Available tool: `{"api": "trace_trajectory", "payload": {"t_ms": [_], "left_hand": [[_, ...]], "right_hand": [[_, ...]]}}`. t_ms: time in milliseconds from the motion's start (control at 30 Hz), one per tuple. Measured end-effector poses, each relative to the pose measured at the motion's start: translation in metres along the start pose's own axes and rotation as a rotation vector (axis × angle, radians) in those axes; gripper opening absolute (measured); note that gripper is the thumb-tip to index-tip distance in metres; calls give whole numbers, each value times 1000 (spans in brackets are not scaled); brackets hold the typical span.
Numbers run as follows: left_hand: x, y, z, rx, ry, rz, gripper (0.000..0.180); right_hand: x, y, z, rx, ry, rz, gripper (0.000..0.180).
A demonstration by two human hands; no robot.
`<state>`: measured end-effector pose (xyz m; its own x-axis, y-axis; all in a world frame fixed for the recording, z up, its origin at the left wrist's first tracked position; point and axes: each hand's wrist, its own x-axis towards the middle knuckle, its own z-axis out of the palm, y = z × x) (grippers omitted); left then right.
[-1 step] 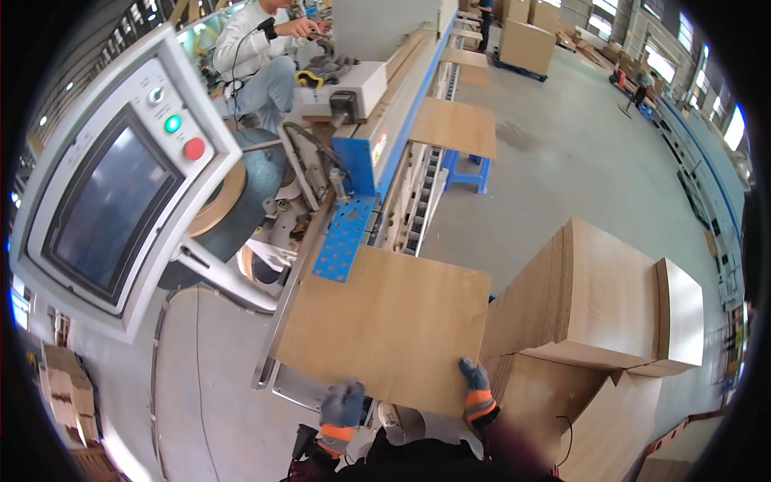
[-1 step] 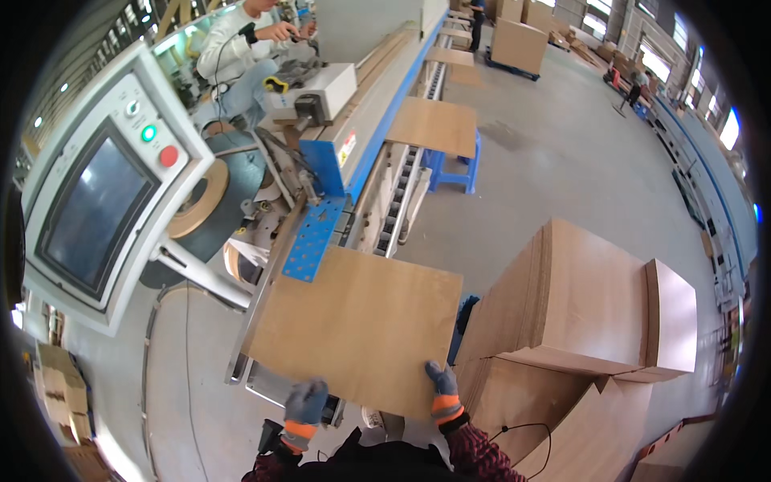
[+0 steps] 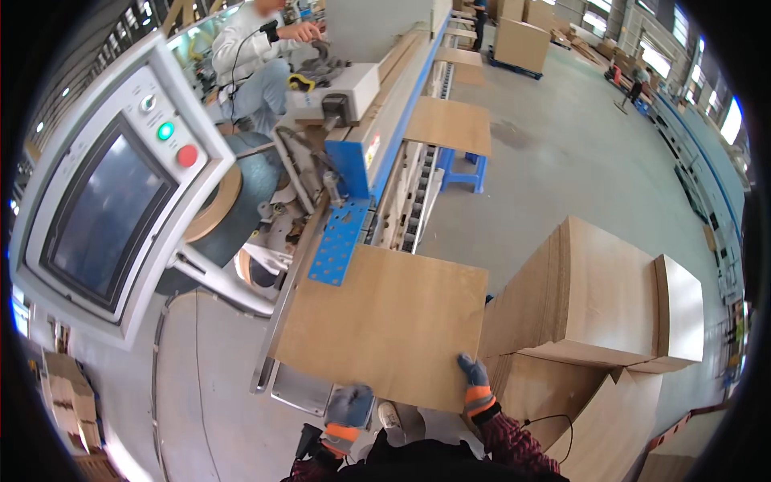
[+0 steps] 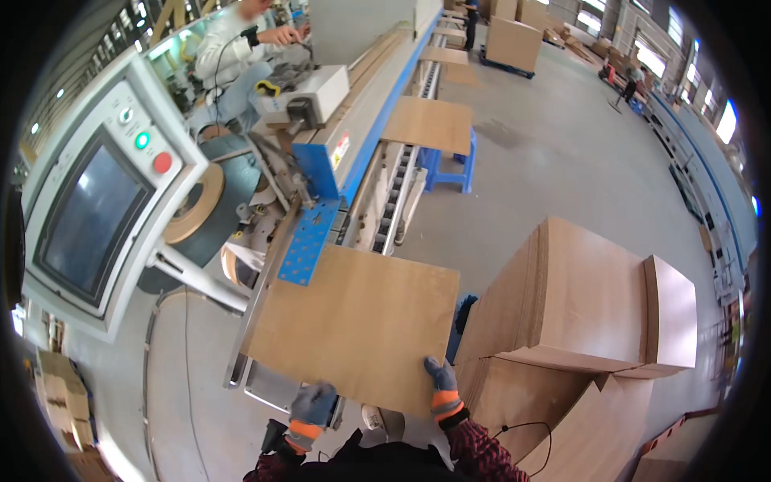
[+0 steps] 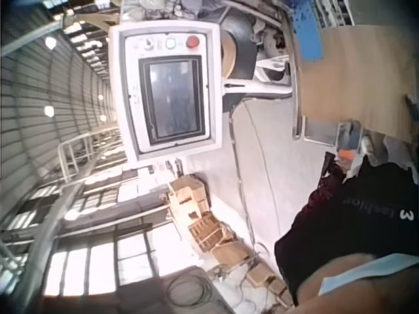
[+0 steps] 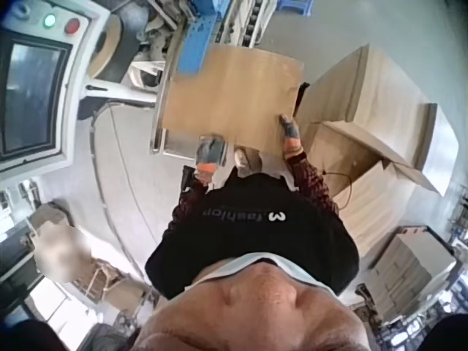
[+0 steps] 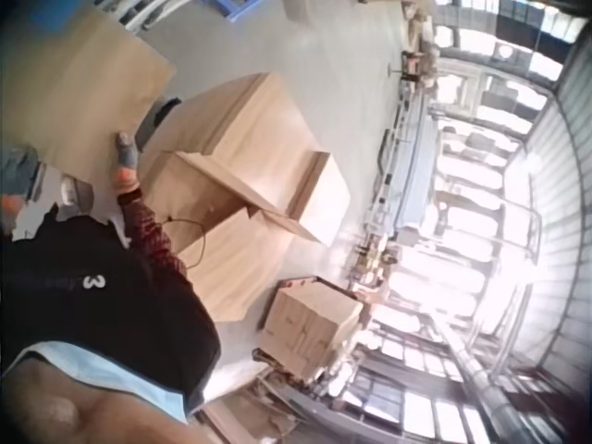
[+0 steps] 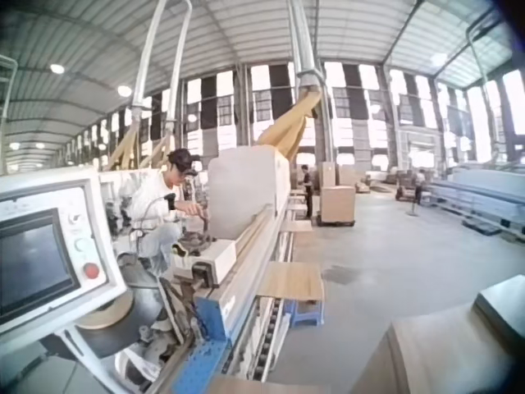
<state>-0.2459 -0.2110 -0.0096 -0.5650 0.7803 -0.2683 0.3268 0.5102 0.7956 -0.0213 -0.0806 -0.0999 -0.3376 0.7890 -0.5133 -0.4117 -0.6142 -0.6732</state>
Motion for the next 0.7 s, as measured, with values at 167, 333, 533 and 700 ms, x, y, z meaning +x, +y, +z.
{"api": "trace_trajectory", "payload": {"t_ms": [167,333,533,700], "left_hand": [[41,-20,35,181,56,52,34],[65,19,50,277,55,11,36],[70,4,62,246,266,-12,40],[100,6,72,264,245,54,41]], "right_hand": [[39,-22,2,72,-34,-3,34],[61,-42,1,87,3,1,32],[60,-37,2,75,58,34,31],[80,-71,9,60,-7,77,35]]}}
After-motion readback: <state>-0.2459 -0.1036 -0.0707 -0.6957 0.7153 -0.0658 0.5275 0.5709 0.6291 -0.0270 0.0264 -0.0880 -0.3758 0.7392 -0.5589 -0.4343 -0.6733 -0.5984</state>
